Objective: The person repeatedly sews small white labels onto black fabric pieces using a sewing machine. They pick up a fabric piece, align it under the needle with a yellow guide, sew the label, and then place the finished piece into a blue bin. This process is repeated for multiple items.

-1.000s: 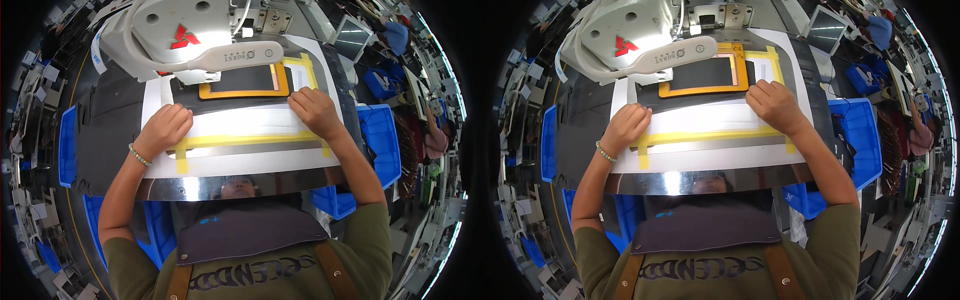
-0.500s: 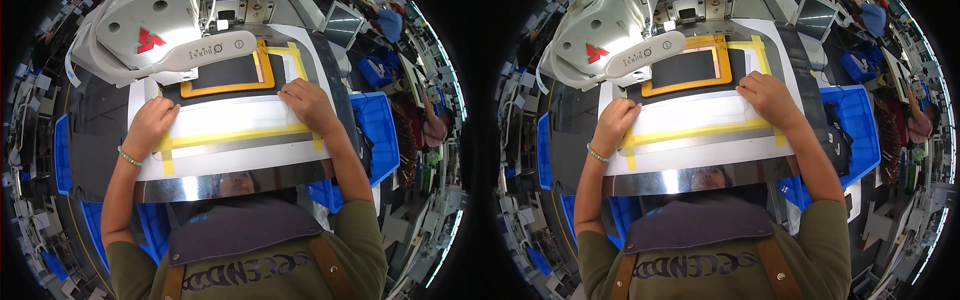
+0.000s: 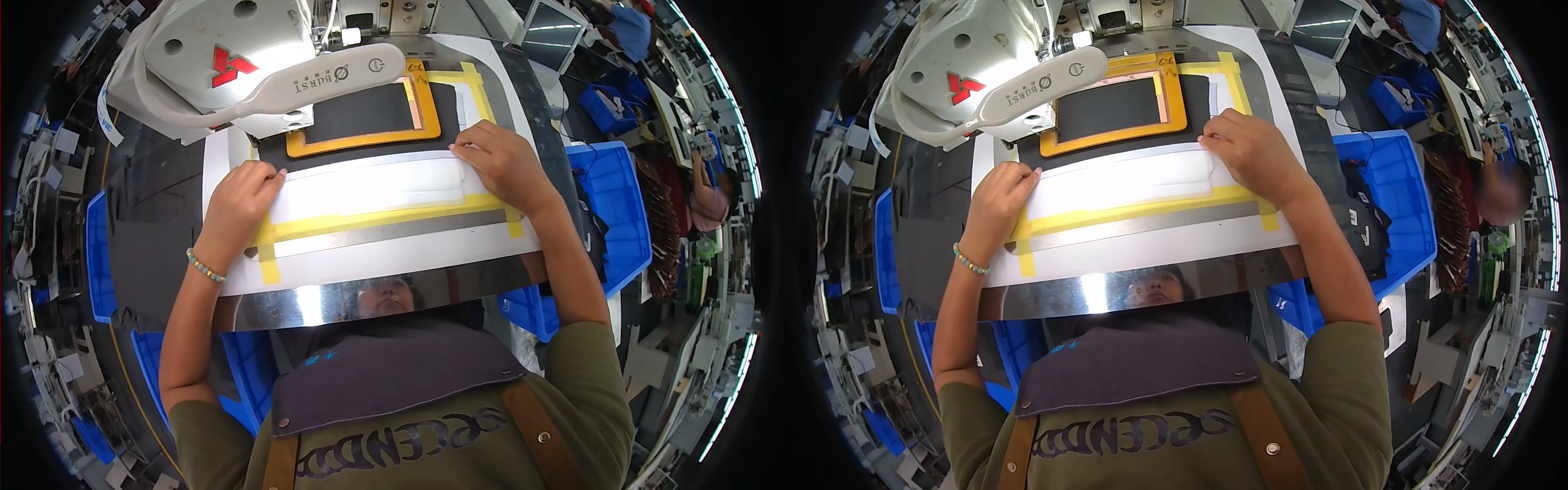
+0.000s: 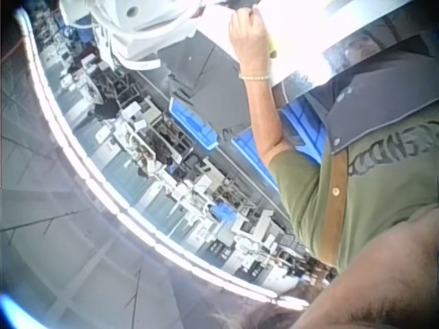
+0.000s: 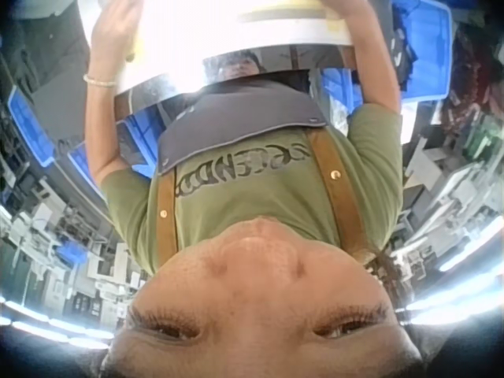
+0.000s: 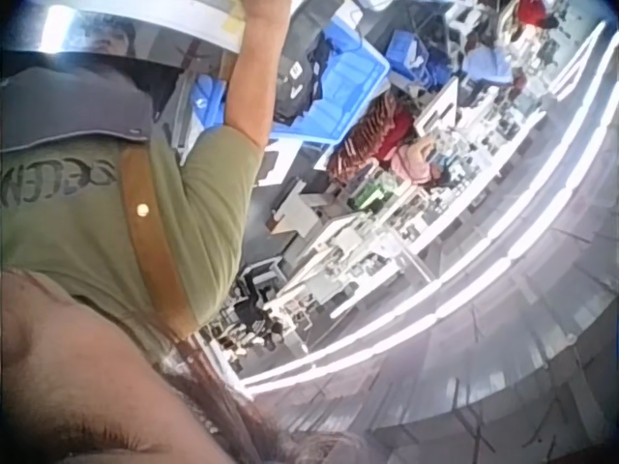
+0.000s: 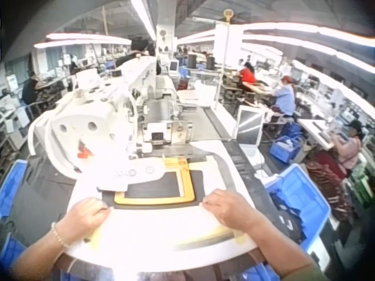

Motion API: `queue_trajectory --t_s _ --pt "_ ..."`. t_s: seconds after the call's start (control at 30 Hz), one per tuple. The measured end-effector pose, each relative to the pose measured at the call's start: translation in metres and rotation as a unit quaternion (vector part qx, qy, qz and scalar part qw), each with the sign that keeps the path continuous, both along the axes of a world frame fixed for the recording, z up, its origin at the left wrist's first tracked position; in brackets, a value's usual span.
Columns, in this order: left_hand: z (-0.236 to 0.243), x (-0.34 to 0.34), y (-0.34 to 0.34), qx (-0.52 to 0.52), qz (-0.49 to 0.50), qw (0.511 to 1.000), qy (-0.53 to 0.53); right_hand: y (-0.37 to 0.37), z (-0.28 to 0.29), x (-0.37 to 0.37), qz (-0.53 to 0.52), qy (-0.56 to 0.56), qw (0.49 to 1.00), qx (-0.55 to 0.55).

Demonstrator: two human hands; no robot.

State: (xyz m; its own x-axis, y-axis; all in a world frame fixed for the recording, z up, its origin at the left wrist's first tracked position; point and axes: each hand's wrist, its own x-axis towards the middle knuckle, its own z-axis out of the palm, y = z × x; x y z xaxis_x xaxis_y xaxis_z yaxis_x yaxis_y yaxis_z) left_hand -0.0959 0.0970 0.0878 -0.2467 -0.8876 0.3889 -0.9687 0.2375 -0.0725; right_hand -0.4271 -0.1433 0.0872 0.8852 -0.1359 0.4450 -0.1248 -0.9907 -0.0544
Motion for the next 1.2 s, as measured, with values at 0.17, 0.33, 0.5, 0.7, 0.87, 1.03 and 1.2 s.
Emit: queue_trajectory --t_s 0.17,0.33,0.5,0.7,0.87,1.03,1.2 --pt "0.011 -0.009 0.025 -0.022 0.070 0.995 0.070 0.008 0.016 -0.015 -0.064 0.000 0.997 0.030" --pt "0.011 -0.012 0.038 -0.024 0.121 0.969 0.212 0.027 0.010 -0.013 -0.082 0.036 0.994 0.069" --pt "0.005 -0.011 0.038 -0.034 0.139 0.962 0.232 0.030 -0.008 -0.019 -0.115 0.105 0.982 0.104" --pt "-0.014 -0.021 0.037 0.069 0.175 0.969 0.157 0.031 -0.006 -0.016 -0.118 0.090 0.981 0.128" --pt "-0.013 -0.022 0.035 0.071 0.191 0.968 0.144 0.030 -0.007 -0.019 -0.108 0.070 0.981 0.146" --pt "-0.016 -0.019 0.033 0.030 0.185 0.973 0.136 0.029 -0.012 -0.020 -0.117 0.072 0.983 0.124" --pt "-0.006 -0.002 0.017 -0.041 0.122 0.983 0.128 0.029 -0.014 -0.019 -0.122 0.077 0.983 0.116"
